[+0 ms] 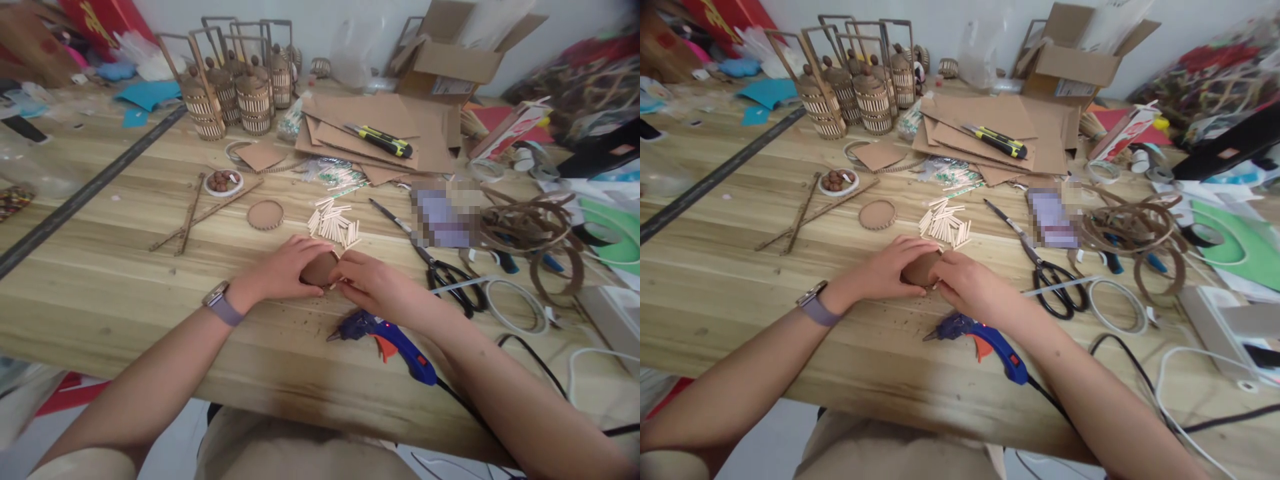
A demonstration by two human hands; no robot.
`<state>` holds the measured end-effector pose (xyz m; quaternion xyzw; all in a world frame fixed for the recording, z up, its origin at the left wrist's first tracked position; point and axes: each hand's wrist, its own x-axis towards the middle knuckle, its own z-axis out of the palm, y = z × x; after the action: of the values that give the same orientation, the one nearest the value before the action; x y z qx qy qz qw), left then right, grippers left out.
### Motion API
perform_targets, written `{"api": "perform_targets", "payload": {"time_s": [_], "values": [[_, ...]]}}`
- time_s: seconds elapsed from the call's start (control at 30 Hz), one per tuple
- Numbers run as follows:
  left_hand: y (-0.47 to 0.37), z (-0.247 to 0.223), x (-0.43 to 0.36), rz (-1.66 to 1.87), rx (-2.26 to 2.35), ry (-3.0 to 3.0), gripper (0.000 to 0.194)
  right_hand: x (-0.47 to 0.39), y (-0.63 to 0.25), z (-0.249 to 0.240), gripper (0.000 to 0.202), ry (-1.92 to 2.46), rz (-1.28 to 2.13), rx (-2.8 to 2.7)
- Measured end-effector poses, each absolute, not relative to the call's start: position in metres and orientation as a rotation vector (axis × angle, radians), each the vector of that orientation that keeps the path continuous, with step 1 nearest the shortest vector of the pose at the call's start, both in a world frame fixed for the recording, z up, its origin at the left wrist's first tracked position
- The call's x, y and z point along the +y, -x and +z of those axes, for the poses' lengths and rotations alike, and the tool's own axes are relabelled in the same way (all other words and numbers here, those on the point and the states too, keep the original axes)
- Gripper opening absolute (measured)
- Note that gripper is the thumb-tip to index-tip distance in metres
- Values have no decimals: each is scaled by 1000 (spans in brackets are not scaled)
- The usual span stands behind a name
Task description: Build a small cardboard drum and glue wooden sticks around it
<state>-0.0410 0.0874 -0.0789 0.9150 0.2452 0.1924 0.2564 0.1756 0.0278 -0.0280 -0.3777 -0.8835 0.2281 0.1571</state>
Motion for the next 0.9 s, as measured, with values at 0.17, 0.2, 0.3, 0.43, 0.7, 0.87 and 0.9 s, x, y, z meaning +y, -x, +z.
{"api": "perform_targets", "payload": {"time_s": [0.17, 0.2, 0.3, 0.43, 0.7, 0.87, 0.9], "values": [[40, -79, 88, 514, 679, -2463, 75, 26, -171, -30, 13, 1194, 660, -2498], [41, -79, 88, 511, 681, -2460, 74, 26, -170, -31, 14, 1202, 662, -2493], [41, -80, 88, 520, 671, -2461, 73, 26, -166, -32, 16, 1199, 665, -2493], [41, -81, 89, 555, 631, -2468, 73, 26, -162, -34, 12, 1139, 614, -2509], [40, -85, 90, 571, 604, -2445, 74, 24, -162, -41, 14, 996, 436, -2548], [40, -85, 90, 581, 593, -2443, 75, 23, -160, -45, 15, 1011, 365, -2570], [39, -85, 90, 580, 596, -2439, 74, 23, -160, -45, 15, 1013, 351, -2576]]}}
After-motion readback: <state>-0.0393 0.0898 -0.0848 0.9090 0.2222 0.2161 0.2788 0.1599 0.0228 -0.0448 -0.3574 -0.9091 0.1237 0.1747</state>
